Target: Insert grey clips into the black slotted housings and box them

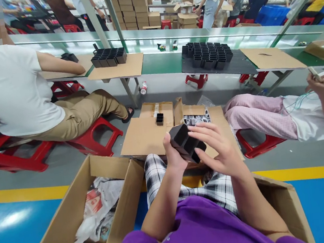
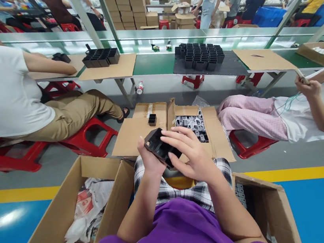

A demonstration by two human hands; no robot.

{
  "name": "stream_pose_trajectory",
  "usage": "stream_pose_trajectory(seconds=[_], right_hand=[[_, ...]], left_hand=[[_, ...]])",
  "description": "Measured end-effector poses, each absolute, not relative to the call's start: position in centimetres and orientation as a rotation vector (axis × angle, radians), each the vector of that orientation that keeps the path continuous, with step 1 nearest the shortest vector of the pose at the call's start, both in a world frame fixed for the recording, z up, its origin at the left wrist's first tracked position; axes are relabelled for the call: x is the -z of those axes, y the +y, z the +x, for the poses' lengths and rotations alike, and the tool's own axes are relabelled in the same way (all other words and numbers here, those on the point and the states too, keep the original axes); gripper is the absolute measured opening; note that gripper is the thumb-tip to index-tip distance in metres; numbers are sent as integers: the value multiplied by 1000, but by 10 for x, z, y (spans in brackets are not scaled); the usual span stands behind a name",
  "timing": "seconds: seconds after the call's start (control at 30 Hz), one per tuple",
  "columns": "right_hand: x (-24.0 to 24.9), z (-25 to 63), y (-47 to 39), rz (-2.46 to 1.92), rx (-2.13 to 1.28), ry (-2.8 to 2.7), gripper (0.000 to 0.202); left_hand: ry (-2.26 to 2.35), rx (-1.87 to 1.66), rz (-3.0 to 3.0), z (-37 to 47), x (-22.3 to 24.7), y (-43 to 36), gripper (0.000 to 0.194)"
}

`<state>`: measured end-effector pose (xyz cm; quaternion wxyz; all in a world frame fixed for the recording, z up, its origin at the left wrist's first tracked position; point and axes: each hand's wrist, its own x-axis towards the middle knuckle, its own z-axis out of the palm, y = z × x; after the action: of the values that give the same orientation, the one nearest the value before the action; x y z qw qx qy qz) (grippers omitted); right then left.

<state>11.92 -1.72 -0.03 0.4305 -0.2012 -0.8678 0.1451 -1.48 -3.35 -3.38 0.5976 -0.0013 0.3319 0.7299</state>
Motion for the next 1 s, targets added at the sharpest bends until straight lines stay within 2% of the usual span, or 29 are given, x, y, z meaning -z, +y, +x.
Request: stream_pose_trajectory(seconds=[0.2, 0.3, 0.47, 0.57, 0.67, 0.83, 1.0], right_hand=[[38, 120, -4, -503, -329, -2559, 48], [69, 107, -7, -529, -326, -2668, 43], [121, 85, -9, -572, -487, -2783, 40], [150, 74, 3, -713, -616, -2802, 38], [177, 60, 29, -868, -640, -2799, 38], [208, 13, 88, -994, -573, -2835, 38], [232, -82, 159, -1029, -498, -2891, 42]], left_hand=[[866, -1430, -76, -38, 77, -45, 39], [980, -1276, 1, -51, 114, -57, 46], [1174, -1272, 147, -71, 168, -72, 53], [1414, -1294, 318, -92, 196, -74, 49], [1753, -1229, 545, -117, 226, -72, 36], [2105, -889, 908, -136, 272, -68, 24], [2246, -615, 1115, -140, 293, -60, 27]])
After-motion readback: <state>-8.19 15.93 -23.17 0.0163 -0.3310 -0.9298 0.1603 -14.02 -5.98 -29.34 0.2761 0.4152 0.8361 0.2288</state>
